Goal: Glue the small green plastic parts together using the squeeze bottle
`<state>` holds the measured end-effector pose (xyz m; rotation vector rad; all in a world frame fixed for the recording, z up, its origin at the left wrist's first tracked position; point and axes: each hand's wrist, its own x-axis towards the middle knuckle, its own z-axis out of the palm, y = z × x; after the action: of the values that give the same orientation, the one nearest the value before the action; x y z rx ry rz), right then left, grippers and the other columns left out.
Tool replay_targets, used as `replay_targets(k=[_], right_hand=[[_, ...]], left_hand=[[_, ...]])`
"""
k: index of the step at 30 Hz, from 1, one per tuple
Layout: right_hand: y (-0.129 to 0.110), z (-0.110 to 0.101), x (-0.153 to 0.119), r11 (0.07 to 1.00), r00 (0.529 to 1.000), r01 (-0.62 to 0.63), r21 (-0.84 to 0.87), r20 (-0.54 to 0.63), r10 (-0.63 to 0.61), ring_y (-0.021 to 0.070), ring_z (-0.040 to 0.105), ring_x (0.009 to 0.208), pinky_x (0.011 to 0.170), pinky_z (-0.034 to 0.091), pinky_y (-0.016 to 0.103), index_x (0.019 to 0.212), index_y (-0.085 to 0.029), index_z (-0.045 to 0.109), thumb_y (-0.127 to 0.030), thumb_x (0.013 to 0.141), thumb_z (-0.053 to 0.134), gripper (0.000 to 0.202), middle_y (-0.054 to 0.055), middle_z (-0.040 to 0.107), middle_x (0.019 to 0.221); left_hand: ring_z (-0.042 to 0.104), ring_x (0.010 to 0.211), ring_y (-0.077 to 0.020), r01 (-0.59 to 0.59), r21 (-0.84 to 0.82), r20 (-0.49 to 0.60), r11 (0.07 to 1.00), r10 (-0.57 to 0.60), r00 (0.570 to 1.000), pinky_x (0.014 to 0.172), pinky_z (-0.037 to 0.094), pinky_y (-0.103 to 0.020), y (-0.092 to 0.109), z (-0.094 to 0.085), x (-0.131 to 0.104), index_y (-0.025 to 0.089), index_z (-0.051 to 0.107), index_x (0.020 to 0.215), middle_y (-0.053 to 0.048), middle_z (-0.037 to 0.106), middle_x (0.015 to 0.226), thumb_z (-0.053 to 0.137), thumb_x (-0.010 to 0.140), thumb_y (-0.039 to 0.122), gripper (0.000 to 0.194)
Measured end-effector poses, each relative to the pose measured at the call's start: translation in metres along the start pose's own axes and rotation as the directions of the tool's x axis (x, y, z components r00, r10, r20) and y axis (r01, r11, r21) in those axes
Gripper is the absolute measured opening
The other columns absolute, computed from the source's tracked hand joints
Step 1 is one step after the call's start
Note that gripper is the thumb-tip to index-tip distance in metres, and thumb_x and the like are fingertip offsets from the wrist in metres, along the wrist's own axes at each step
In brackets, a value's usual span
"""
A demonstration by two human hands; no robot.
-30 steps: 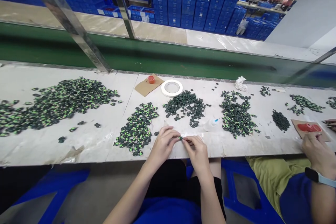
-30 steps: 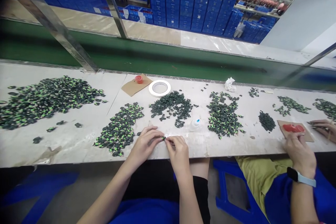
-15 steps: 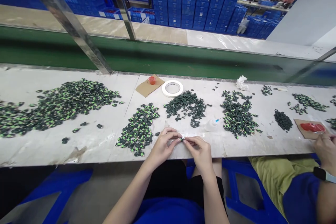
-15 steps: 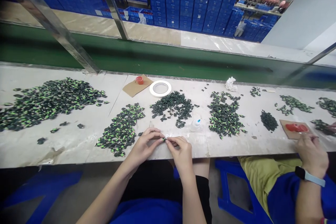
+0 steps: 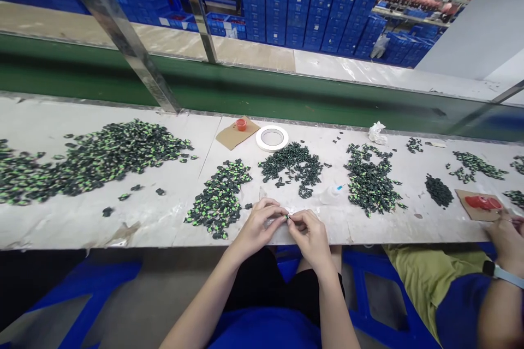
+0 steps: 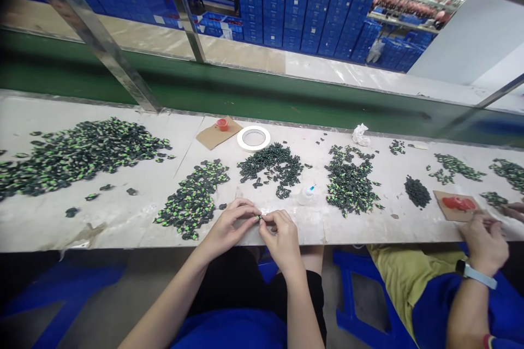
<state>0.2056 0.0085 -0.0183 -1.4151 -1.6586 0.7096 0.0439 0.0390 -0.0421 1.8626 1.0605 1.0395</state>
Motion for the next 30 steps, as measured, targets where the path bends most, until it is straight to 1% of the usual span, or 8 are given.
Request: replay_targets(k=[6, 11, 17, 19, 22, 26, 28, 30], right_hand=[[0.006, 0.001, 0.000, 0.994, 0.995, 0.092, -0.067, 0.030, -0.090, 0.0163, 0.059, 0.069, 0.056, 0.048, 0.026, 0.073, -0.021, 0.058, -0.023, 0.086, 0.052, 0.014, 0.003, 0.063, 0.073], [0.008, -0.002, 0.001, 0.982, 0.985, 0.166, -0.090, 0.055, -0.161, 0.0167, 0.060, 0.070, 0.056, 0.049, 0.026, 0.079, -0.021, 0.060, -0.022, 0.089, 0.051, 0.013, 0.004, 0.065, 0.076], [0.010, -0.013, -0.006, 0.989, 0.989, 0.135, -0.056, 0.062, -0.131, 0.0184, 0.064, 0.077, 0.060, 0.053, 0.029, 0.088, -0.021, 0.064, -0.027, 0.091, 0.052, 0.014, 0.006, 0.068, 0.082], [0.018, -0.024, -0.010, 0.990, 0.996, 0.093, -0.105, 0.003, -0.093, 0.0193, 0.064, 0.078, 0.062, 0.053, 0.030, 0.089, -0.021, 0.065, -0.029, 0.091, 0.052, 0.015, 0.006, 0.068, 0.085], [0.038, -0.049, -0.012, 0.968, 0.977, -0.032, -0.250, -0.214, -0.023, 0.0187, 0.060, 0.070, 0.062, 0.051, 0.032, 0.090, -0.020, 0.066, -0.035, 0.089, 0.055, 0.019, 0.007, 0.068, 0.086], [0.057, -0.077, -0.004, 0.885, 0.851, -0.209, -0.416, -0.523, -0.045, 0.0252, 0.057, 0.082, 0.074, 0.049, 0.040, 0.084, -0.016, 0.068, -0.044, 0.087, 0.053, 0.032, 0.012, 0.068, 0.085], [0.059, -0.079, 0.002, 0.862, 0.799, -0.279, -0.423, -0.601, -0.036, 0.0290, 0.054, 0.094, 0.081, 0.046, 0.045, 0.088, -0.015, 0.069, -0.050, 0.088, 0.050, 0.040, 0.016, 0.067, 0.093], [0.056, -0.073, 0.007, 0.870, 0.778, -0.301, -0.390, -0.628, -0.012, 0.0309, 0.050, 0.103, 0.086, 0.043, 0.048, 0.096, -0.014, 0.068, -0.055, 0.087, 0.049, 0.047, 0.017, 0.064, 0.103]], left_hand=[[0.059, 0.097, -0.0218, 0.022, 0.107, -0.001, 0.994, -0.022, 1.000, 0.090, 0.040, -0.040, 0.002, 0.002, -0.002, 0.023, 0.066, 0.092, -0.005, 0.066, 0.091, 0.057, 0.086, 0.022, 0.011], [0.063, 0.090, -0.0198, 0.066, 0.071, -0.003, 0.995, -0.066, 0.998, 0.091, 0.040, -0.041, 0.001, 0.002, -0.004, 0.023, 0.061, 0.098, -0.004, 0.065, 0.093, 0.057, 0.087, 0.023, 0.012], [0.060, 0.099, -0.0216, 0.014, 0.119, -0.002, 0.993, -0.014, 1.000, 0.093, 0.041, -0.041, 0.007, 0.005, -0.004, 0.022, 0.055, 0.100, -0.005, 0.065, 0.094, 0.057, 0.088, 0.027, 0.013], [0.057, 0.106, -0.0236, -0.054, 0.213, 0.012, 0.976, 0.052, 0.999, 0.095, 0.039, -0.042, 0.008, 0.001, -0.003, 0.023, 0.057, 0.099, -0.005, 0.067, 0.097, 0.058, 0.088, 0.030, 0.013], [0.055, 0.110, -0.0269, -0.074, 0.392, -0.061, 0.917, 0.106, 0.992, 0.098, 0.033, -0.047, 0.005, -0.013, -0.006, 0.025, 0.060, 0.101, -0.005, 0.070, 0.101, 0.057, 0.089, 0.025, 0.013], [0.055, 0.106, -0.0314, -0.001, 0.570, -0.173, 0.822, 0.122, 0.977, 0.094, 0.029, -0.051, -0.008, -0.037, -0.014, 0.027, 0.066, 0.095, -0.006, 0.072, 0.098, 0.052, 0.088, 0.013, 0.021], [0.056, 0.100, -0.0316, 0.004, 0.603, -0.165, 0.798, 0.119, 0.979, 0.092, 0.029, -0.051, -0.013, -0.046, -0.015, 0.028, 0.067, 0.089, -0.006, 0.072, 0.089, 0.052, 0.086, 0.012, 0.022], [0.057, 0.093, -0.0300, -0.006, 0.602, -0.147, 0.799, 0.118, 0.982, 0.091, 0.029, -0.050, -0.016, -0.050, -0.014, 0.028, 0.068, 0.085, -0.005, 0.072, 0.082, 0.052, 0.085, 0.010, 0.024]])
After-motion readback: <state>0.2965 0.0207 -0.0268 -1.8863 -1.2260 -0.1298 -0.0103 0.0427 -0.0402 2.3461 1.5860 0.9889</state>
